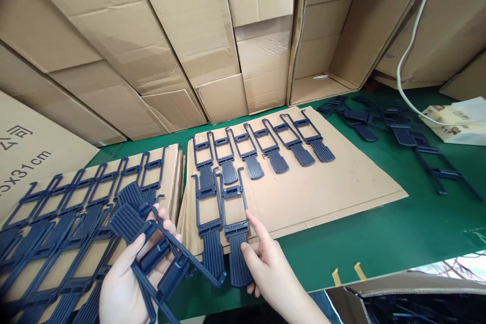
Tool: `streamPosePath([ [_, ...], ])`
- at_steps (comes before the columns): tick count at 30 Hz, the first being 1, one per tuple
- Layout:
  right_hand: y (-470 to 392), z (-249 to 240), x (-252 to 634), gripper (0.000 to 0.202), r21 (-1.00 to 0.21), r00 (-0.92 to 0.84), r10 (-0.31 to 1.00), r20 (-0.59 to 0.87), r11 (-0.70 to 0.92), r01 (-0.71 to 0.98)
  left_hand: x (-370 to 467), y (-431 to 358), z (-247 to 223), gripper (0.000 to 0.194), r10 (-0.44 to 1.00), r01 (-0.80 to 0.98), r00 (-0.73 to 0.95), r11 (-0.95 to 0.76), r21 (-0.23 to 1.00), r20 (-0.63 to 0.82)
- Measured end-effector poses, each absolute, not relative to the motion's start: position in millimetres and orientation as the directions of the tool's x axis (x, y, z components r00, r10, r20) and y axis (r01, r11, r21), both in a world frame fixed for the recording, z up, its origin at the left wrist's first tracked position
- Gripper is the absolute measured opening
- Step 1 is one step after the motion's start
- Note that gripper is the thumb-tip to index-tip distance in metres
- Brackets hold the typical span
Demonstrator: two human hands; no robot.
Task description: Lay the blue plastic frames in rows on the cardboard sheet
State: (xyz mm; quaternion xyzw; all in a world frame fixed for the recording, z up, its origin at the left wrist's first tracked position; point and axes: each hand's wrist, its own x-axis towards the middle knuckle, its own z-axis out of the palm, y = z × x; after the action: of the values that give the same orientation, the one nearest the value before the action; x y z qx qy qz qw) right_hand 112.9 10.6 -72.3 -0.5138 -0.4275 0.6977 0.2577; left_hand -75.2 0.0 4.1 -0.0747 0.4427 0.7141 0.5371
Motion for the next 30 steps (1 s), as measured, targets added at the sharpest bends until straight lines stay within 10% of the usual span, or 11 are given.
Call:
streamPosePath([
  [18, 24, -52, 116, 0.068, -0.822, -0.264, 0.914, -0.307, -0.116, 0.557, -64, -1, 0, 0.048, 0.734, -0.852, -0.348, 0.011, 0.523, -0.582],
  [30, 29, -45, 117, 0.068, -0.821, -0.209, 0.883, -0.419, -0.271, 0.503, -56, -6, -6, 0.042, 0.787, -0.823, -0.279, 0.099, 0.559, -0.550],
])
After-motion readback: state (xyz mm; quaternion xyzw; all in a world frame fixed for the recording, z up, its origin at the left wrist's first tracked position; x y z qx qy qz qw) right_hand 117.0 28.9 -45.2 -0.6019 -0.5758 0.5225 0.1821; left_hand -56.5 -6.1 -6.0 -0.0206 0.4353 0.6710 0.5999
